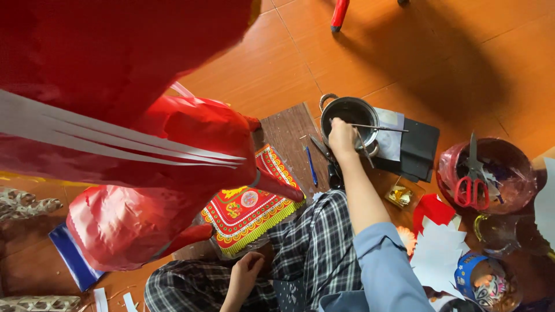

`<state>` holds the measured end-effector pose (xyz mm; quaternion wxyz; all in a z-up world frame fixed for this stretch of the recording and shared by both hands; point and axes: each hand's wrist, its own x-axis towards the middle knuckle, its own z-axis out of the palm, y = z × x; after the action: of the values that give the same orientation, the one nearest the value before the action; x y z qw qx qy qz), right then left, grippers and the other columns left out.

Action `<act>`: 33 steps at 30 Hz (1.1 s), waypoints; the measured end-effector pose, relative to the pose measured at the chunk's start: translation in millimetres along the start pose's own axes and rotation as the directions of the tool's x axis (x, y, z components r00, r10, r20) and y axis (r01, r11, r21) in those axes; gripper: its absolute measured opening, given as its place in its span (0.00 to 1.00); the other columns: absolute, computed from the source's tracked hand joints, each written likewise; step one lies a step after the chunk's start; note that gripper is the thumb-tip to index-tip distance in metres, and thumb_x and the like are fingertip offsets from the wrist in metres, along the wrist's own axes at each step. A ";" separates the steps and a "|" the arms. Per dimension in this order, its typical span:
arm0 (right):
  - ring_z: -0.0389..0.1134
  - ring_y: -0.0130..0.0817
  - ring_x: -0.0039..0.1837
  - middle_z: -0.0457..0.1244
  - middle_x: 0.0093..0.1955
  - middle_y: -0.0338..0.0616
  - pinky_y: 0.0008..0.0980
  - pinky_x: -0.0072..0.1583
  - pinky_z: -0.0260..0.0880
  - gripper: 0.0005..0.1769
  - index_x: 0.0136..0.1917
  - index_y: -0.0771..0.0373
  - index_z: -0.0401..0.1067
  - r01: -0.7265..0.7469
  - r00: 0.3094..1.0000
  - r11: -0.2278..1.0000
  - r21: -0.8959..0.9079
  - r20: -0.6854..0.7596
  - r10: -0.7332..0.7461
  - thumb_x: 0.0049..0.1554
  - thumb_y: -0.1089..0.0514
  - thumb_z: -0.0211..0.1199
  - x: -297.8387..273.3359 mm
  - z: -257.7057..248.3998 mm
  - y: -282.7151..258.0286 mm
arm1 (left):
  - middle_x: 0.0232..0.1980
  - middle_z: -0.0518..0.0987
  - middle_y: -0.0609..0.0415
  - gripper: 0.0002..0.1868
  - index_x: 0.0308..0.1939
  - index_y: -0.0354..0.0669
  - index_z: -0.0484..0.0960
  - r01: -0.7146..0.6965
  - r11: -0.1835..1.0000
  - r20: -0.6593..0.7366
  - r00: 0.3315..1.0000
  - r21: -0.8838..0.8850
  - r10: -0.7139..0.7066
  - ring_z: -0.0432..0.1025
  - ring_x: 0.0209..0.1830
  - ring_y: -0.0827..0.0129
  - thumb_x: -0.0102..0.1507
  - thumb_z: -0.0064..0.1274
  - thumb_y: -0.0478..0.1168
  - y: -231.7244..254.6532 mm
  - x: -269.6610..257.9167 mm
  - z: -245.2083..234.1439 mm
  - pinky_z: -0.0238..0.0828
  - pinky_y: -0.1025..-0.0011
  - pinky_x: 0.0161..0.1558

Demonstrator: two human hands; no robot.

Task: Decorate a paper horse model by gluing paper strips and ornaments

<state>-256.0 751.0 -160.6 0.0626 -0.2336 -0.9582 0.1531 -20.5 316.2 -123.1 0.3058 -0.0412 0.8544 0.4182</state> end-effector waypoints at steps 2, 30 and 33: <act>0.65 0.71 0.42 0.65 0.35 0.65 0.60 0.44 0.62 0.07 0.30 0.66 0.67 0.060 0.989 0.995 0.079 0.128 -0.070 0.45 0.65 0.48 4.9 29.5 3.2 | 0.33 0.86 0.66 0.05 0.34 0.52 0.85 -0.010 1.000 -0.032 0.999 -0.026 0.009 0.73 0.33 0.82 0.57 0.57 0.44 -2.1 0.2 -1.0 0.68 0.80 0.40; 0.68 0.40 0.49 0.65 0.48 0.54 0.40 0.53 0.74 0.19 0.64 0.69 0.70 -0.018 0.961 0.017 1.000 0.022 -0.274 0.61 0.66 0.49 -280.3 -245.3 -176.1 | 0.44 0.77 0.43 0.21 0.57 0.35 0.76 -0.778 0.546 -0.515 0.344 0.312 0.785 0.73 0.42 0.47 0.59 0.53 0.33 224.6 -104.3 -42.0 0.72 0.58 0.45; 0.65 0.39 0.57 0.64 0.56 0.55 0.41 0.61 0.68 0.22 0.69 0.69 0.65 0.114 0.946 0.062 0.992 -0.089 -0.311 0.61 0.64 0.52 -298.9 -261.4 -192.5 | 0.42 0.75 0.42 0.27 0.57 0.34 0.76 -0.724 0.553 -0.627 0.215 0.413 0.749 0.73 0.41 0.47 0.53 0.62 0.35 217.1 -97.3 -48.4 0.72 0.59 0.43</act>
<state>-24.5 518.0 134.0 0.1537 0.0241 -0.6311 0.7599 -36.2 402.8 103.1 -0.3101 0.2042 0.8174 0.4403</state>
